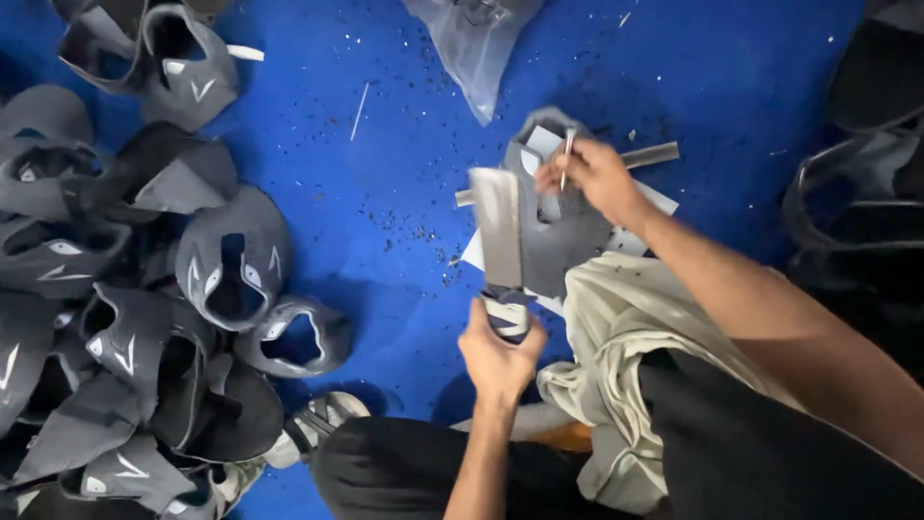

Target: Punching alignment holes or markings into shoe upper components using a template and a hand tool struck with a mallet.

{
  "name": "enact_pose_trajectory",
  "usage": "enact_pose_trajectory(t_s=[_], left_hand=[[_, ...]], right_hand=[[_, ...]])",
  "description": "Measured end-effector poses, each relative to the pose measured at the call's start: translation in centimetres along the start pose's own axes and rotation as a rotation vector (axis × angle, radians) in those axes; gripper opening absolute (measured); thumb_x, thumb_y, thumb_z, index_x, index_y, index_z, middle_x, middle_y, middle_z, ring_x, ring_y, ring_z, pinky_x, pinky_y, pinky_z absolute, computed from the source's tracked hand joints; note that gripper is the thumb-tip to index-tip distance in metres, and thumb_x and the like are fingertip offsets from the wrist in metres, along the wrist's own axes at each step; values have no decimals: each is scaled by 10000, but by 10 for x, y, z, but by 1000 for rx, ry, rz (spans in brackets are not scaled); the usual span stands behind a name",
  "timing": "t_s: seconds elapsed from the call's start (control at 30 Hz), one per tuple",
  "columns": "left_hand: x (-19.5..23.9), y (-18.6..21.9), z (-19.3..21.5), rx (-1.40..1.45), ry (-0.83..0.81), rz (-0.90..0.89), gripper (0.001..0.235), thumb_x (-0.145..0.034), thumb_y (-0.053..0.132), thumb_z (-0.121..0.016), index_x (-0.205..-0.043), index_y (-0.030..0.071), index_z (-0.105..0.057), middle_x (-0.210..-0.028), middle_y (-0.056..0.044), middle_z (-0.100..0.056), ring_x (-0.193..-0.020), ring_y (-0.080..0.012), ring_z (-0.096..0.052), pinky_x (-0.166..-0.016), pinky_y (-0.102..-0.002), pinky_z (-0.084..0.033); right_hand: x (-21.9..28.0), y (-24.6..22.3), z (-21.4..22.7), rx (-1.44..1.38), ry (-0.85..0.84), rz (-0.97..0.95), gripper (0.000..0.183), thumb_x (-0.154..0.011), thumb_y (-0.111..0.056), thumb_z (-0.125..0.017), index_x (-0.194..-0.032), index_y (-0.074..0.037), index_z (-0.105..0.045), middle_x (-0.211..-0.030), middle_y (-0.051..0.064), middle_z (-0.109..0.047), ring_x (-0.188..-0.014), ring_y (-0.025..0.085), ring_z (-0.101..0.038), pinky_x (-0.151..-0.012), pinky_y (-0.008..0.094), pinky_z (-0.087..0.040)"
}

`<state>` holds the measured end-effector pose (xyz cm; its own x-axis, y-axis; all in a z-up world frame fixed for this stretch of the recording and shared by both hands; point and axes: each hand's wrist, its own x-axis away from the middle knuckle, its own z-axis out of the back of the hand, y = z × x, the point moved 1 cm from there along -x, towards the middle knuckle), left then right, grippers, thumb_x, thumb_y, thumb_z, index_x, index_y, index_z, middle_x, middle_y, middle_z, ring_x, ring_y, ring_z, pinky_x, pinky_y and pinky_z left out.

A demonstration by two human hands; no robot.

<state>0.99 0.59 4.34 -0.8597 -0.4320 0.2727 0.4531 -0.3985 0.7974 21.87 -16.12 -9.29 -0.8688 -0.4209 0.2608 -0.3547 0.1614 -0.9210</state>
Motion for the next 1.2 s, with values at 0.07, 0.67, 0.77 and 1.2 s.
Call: enact_pose_trajectory(t_s=[0.07,0.67,0.77,1.2], left_hand=[[-1,45,26,76,54,-62,377,-709,220,-819,-989,37,-646,-758,-80,-742,-688,-232,-739,-654,-341,-595],[-2,57,35,120,108,-171,366,-675,228,-831,-914,35,-633,-744,-74,-730,-646,-205,-730,-634,-319,-593],[-6,39,26,170,191,-400,341,-632,190,-819,-856,53,-603,-727,-70,-678,-597,-202,-673,-612,-316,-574],[-12,44,19,150,70,-53,362,-712,209,-816,-982,34,-649,-771,-63,-764,-700,-204,-754,-677,-326,-601]], right_hand=[[-12,10,4,16,-7,-20,161,-1072,-98,-505,-1047,24,-607,-1086,113,-755,-1006,235,-746,-870,329,-616],[-30,0,3,-63,48,3,137,-1070,-59,-495,-1077,5,-616,-1093,110,-756,-1005,195,-759,-896,337,-619],[-21,-1,-2,153,47,59,127,-1040,4,-532,-1073,35,-652,-1077,127,-762,-962,206,-725,-874,338,-593],[-44,-12,7,-143,116,38,165,-1100,-106,-458,-1054,-20,-591,-1094,151,-732,-1026,246,-734,-908,376,-611]])
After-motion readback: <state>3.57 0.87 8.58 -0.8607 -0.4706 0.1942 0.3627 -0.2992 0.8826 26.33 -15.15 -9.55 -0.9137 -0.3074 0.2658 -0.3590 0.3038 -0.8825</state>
